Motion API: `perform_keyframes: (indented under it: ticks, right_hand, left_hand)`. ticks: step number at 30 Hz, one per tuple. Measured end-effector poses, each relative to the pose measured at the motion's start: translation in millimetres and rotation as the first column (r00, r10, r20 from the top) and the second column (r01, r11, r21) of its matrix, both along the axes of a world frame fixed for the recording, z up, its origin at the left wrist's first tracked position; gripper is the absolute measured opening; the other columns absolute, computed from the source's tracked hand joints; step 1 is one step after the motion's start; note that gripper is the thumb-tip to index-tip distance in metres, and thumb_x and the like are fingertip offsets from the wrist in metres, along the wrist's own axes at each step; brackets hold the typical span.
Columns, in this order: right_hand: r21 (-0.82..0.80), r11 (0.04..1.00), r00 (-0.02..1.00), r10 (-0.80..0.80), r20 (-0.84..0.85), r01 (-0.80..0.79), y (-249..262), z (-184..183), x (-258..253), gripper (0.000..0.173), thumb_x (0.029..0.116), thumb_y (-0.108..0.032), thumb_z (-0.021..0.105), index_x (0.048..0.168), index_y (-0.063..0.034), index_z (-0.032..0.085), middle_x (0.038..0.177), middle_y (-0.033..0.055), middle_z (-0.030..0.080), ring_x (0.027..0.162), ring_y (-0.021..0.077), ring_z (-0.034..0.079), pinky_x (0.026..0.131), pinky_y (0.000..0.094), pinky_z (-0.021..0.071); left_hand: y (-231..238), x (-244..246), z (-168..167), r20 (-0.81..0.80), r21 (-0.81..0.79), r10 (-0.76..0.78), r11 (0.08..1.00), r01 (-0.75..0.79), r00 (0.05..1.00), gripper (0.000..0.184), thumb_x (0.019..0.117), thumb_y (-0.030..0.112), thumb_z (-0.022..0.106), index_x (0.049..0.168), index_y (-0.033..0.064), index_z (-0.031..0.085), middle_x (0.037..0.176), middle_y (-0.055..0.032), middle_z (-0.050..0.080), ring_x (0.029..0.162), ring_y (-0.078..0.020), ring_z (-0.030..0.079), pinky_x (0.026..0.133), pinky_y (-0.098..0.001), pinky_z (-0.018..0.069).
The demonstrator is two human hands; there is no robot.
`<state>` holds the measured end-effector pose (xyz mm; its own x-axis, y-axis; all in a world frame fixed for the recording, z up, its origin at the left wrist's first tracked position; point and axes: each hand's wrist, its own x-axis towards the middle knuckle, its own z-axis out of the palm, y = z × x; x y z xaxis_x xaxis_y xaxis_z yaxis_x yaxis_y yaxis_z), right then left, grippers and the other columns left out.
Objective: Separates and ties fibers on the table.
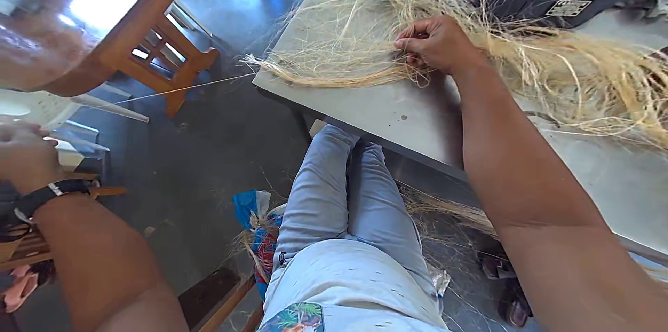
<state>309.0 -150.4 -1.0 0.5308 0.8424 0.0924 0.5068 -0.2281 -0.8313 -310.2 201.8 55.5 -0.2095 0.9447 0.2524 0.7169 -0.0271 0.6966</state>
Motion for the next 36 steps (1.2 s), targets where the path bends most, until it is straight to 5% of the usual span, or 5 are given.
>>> perform_keyframes:
  ticks: [6,12,18,26,36]
  right_hand:
    - [0.015,1.000,1.000,-0.022,-0.004,0.022,0,-2,0,0.011,0.1002,-0.016,0.066,0.102,-0.0062,0.070,0.078,0.0001,0.065,0.056,0.0021,0.055,0.054,0.0216,0.0498]
    - [-0.006,0.999,0.999,-0.043,-0.015,0.043,1,-4,1,0.011,0.1006,-0.017,0.066,0.105,-0.0073,0.070,0.080,0.0002,0.066,0.057,0.0031,0.054,0.053,0.0225,0.0484]
    - [-0.012,0.999,0.999,-0.048,-0.018,0.048,0,-4,0,0.012,0.1008,-0.017,0.066,0.106,-0.0067,0.070,0.081,0.0000,0.065,0.059,0.0032,0.055,0.055,0.0224,0.0493]
    - [-0.017,0.999,0.999,-0.047,-0.014,0.047,0,-4,2,0.011,0.1010,-0.016,0.066,0.105,-0.0073,0.071,0.081,-0.0010,0.065,0.058,0.0018,0.054,0.053,0.0206,0.0485]
    - [-0.014,0.999,0.998,-0.053,-0.020,0.053,0,-5,1,0.011,0.1005,-0.017,0.066,0.105,-0.0073,0.070,0.082,-0.0006,0.066,0.059,0.0019,0.056,0.055,0.0209,0.0502]
  left_hand:
    - [-26,31,0,-0.387,0.035,0.033,0.999,-0.021,0.921,0.048,0.1008,0.024,0.050,0.143,0.0010,0.053,0.138,-0.0339,0.055,0.133,-0.0515,0.050,0.109,-0.0687,0.0366]
    - [-49,113,-19,0.118,-0.055,-0.574,0.811,0.583,0.810,0.037,0.1075,0.034,0.052,0.132,0.0075,0.061,0.121,-0.0100,0.066,0.075,-0.0121,0.069,0.067,-0.0333,0.0613]
    - [-80,200,-56,0.311,-0.257,-0.833,0.390,0.884,0.458,0.034,0.1088,0.020,0.049,0.138,0.0065,0.058,0.129,-0.0130,0.064,0.071,-0.0161,0.070,0.065,-0.0349,0.0625]
    - [-91,198,-116,0.343,-0.113,-0.600,0.737,0.666,0.723,0.026,0.1081,0.024,0.052,0.116,0.0028,0.064,0.101,-0.0085,0.071,0.060,-0.0123,0.065,0.055,-0.0294,0.0583]
    - [-115,224,-141,0.367,-0.175,-0.752,0.523,0.834,0.548,0.035,0.1052,0.020,0.060,0.138,0.0081,0.060,0.130,-0.0127,0.065,0.077,-0.0187,0.073,0.071,-0.0370,0.0640]
